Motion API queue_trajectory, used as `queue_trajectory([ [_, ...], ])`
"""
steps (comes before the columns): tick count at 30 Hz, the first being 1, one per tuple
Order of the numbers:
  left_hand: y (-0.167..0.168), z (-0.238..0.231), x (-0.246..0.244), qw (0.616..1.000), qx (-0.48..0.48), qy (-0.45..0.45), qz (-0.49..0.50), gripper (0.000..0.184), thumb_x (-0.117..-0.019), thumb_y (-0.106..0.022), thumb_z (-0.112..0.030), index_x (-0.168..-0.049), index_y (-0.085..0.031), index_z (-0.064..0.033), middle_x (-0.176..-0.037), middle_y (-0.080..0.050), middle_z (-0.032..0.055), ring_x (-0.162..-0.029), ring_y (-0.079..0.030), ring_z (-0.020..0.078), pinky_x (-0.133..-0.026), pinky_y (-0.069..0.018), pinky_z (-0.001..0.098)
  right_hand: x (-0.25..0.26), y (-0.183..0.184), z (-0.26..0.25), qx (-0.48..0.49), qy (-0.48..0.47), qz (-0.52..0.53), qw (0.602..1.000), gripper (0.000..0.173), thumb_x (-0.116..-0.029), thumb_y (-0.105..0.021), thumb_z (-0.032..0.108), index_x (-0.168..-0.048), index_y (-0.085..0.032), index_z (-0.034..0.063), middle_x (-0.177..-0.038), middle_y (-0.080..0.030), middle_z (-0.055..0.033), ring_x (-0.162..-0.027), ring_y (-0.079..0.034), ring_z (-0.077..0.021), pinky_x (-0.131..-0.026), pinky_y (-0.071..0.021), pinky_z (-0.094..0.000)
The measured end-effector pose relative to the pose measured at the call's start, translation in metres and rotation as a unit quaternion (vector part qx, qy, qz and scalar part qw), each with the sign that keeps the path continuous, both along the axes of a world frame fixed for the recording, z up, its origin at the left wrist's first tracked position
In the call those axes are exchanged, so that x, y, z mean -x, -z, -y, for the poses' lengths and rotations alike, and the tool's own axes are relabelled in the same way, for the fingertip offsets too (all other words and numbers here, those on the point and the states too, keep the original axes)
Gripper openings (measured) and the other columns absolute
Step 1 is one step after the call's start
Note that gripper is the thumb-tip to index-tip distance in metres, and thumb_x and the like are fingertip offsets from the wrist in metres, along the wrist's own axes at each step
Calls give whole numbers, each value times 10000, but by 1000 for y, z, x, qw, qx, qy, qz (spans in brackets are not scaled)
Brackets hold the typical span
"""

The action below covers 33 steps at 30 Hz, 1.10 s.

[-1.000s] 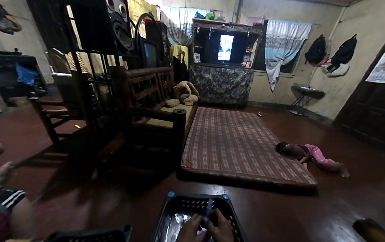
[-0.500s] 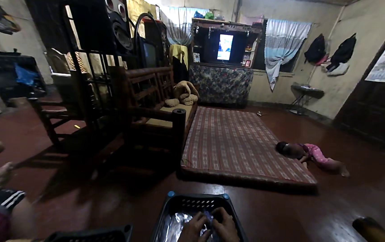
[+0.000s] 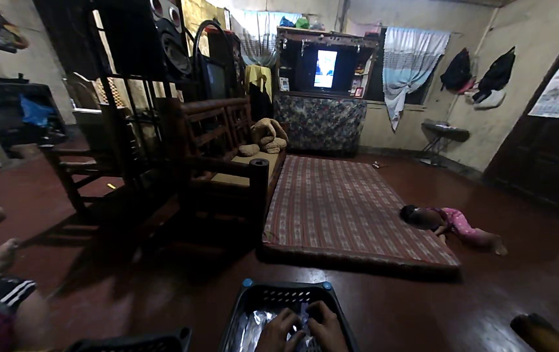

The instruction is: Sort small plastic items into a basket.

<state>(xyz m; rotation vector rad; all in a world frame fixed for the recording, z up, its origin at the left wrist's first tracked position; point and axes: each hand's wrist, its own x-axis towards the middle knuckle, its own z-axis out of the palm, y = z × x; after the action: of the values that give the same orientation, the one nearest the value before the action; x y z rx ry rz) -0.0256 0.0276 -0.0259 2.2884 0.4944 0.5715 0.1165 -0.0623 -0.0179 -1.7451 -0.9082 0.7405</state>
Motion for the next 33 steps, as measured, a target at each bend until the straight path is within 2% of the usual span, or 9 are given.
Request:
queue_trajectory([
  [2,0,3,-1,996,35,22,78,208,-945,-684,-81,-1026,-716,107,-1062,-696,267,-905,-706,339,-851,-580,450,-5,6,-1,-25,18,-61,998,281,-928,-605,-23,-1198,-598,-104,-1022,-654,-202,-864,-639,-228,-806,-543,-409],
  [5,-5,7,-2,984,129,23,119,201,-944,-678,-59,-1036,-702,119,-1107,-679,255,-929,-697,274,-827,-588,378,-4,5,-1,-53,31,-129,990,265,-922,-605,-45,-1179,-586,-103,-976,-639,-157,-810,-624,-163,-758,-546,-342],
  [9,-11,4,-1,977,202,-24,68,257,-970,-659,-87,-1136,-659,108,-1069,-683,224,-920,-686,260,-857,-567,402,3,5,-2,-75,20,-133,988,254,-923,-605,-45,-1168,-584,-108,-968,-644,-151,-789,-637,-156,-731,-561,-328],
  [14,-10,-2,1,989,145,-22,-9,309,-976,-610,-62,-1233,-625,111,-1087,-687,266,-884,-688,340,-848,-552,478,5,3,-2,-55,27,-119,991,275,-916,-605,-45,-1183,-584,-110,-970,-654,-175,-784,-653,-184,-738,-572,-359],
  [17,-7,-2,1,995,98,-6,-15,275,-971,-599,-47,-1178,-669,120,-1103,-687,291,-933,-691,390,-887,-545,511,5,4,-3,-47,28,-111,992,263,-926,-598,-44,-1179,-588,-111,-970,-650,-176,-779,-646,-185,-733,-565,-358],
  [20,-9,0,1,993,118,2,20,245,-967,-602,-33,-1148,-683,111,-1097,-689,276,-915,-689,349,-868,-550,476,5,3,-3,-40,38,-121,991,253,-928,-593,-47,-1172,-586,-112,-961,-646,-173,-769,-643,-180,-725,-566,-354],
  [23,-12,1,2,976,206,-2,71,222,-965,-610,-23,-1135,-673,105,-1082,-677,212,-874,-665,217,-840,-557,364,7,0,-3,-29,48,-143,988,244,-939,-564,-54,-1177,-583,-108,-925,-641,-155,-727,-630,-160,-688,-557,-332],
  [26,-14,2,1,948,293,-32,123,202,-952,-638,-9,-1122,-648,99,-966,-672,114,-803,-634,95,-794,-549,271,9,-2,-4,-26,54,-191,980,242,-959,-520,-53,-1191,-572,-98,-904,-629,-129,-710,-614,-142,-671,-546,-316],
  [33,-18,-2,1,876,414,-72,237,113,-988,-579,12,-1092,-618,30,-945,-689,28,-816,-688,81,-797,-599,262,23,-7,-8,-12,34,-285,958,246,-1028,-412,-28,-1231,-541,-77,-876,-620,-87,-675,-628,-133,-670,-566,-315],
])
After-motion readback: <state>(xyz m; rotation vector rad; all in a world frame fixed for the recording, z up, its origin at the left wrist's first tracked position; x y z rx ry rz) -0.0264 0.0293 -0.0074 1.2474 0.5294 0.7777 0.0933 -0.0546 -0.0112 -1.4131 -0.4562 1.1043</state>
